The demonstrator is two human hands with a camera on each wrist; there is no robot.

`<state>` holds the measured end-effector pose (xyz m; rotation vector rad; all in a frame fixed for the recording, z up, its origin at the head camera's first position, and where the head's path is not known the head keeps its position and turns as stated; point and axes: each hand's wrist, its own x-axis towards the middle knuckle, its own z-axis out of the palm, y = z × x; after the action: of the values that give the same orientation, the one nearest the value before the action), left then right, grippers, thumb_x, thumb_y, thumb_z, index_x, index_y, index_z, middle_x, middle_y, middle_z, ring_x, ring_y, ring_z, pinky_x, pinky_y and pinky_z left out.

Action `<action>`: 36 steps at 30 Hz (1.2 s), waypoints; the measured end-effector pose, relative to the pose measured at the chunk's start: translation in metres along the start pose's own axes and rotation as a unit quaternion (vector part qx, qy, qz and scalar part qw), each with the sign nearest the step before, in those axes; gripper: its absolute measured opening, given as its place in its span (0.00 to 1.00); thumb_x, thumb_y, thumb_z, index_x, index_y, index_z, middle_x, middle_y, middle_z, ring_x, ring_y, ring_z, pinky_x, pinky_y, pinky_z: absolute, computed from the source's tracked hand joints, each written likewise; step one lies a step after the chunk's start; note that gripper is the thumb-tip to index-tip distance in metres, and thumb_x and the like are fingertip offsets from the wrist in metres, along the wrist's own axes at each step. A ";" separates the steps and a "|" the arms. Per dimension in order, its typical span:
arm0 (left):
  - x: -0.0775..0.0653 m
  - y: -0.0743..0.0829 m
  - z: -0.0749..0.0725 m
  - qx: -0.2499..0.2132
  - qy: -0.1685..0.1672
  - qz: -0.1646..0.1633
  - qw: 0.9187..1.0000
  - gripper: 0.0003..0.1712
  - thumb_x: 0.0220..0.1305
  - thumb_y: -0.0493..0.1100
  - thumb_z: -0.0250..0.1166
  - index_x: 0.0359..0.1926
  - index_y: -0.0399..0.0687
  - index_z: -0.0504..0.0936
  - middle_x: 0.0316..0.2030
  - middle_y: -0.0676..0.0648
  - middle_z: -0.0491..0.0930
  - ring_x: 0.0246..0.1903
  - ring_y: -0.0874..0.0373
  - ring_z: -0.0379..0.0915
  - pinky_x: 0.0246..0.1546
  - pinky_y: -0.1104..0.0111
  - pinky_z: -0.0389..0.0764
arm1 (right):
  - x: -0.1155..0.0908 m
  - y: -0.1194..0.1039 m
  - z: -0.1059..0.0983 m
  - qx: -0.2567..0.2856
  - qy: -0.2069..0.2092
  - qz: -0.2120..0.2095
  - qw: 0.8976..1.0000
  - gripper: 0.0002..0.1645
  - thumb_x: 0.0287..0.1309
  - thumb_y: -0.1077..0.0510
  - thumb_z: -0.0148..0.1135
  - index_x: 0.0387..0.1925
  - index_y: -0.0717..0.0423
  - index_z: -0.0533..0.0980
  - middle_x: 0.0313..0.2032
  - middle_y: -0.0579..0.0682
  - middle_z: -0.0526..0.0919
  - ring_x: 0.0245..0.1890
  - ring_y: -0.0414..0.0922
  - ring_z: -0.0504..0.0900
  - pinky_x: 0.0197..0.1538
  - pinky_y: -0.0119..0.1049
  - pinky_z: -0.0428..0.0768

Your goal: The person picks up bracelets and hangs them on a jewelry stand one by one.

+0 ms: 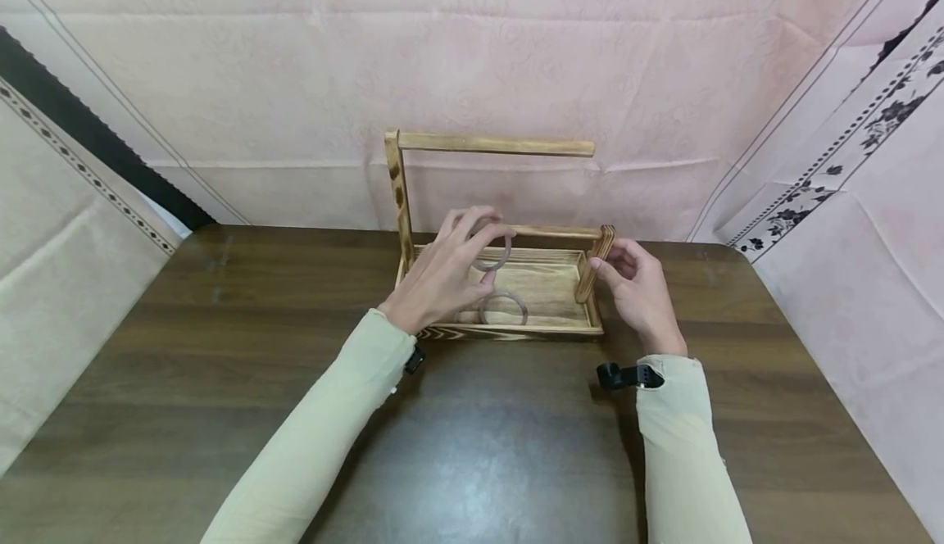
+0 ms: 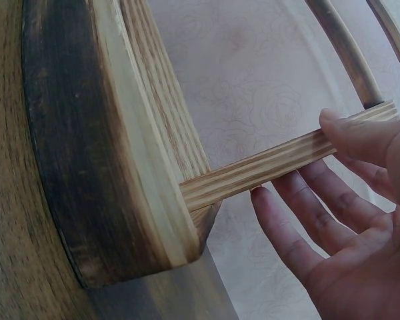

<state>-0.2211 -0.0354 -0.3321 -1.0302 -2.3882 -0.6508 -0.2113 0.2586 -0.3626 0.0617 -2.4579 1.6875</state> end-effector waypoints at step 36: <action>0.011 0.005 0.013 -0.024 -0.007 -0.008 1.000 0.32 0.57 0.39 0.69 0.64 0.55 0.75 0.65 0.48 0.69 0.66 0.48 0.63 0.61 0.58 0.80 | 0.000 0.004 0.001 -0.018 0.008 -0.008 1.000 0.22 0.70 0.56 0.63 0.60 0.64 0.73 0.55 0.60 0.80 0.51 0.35 0.79 0.52 0.18 0.78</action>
<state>-0.2271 -0.0188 -0.3345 -1.0390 -2.4066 -0.7134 -0.2124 0.2591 -0.3669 0.0630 -2.4687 1.6322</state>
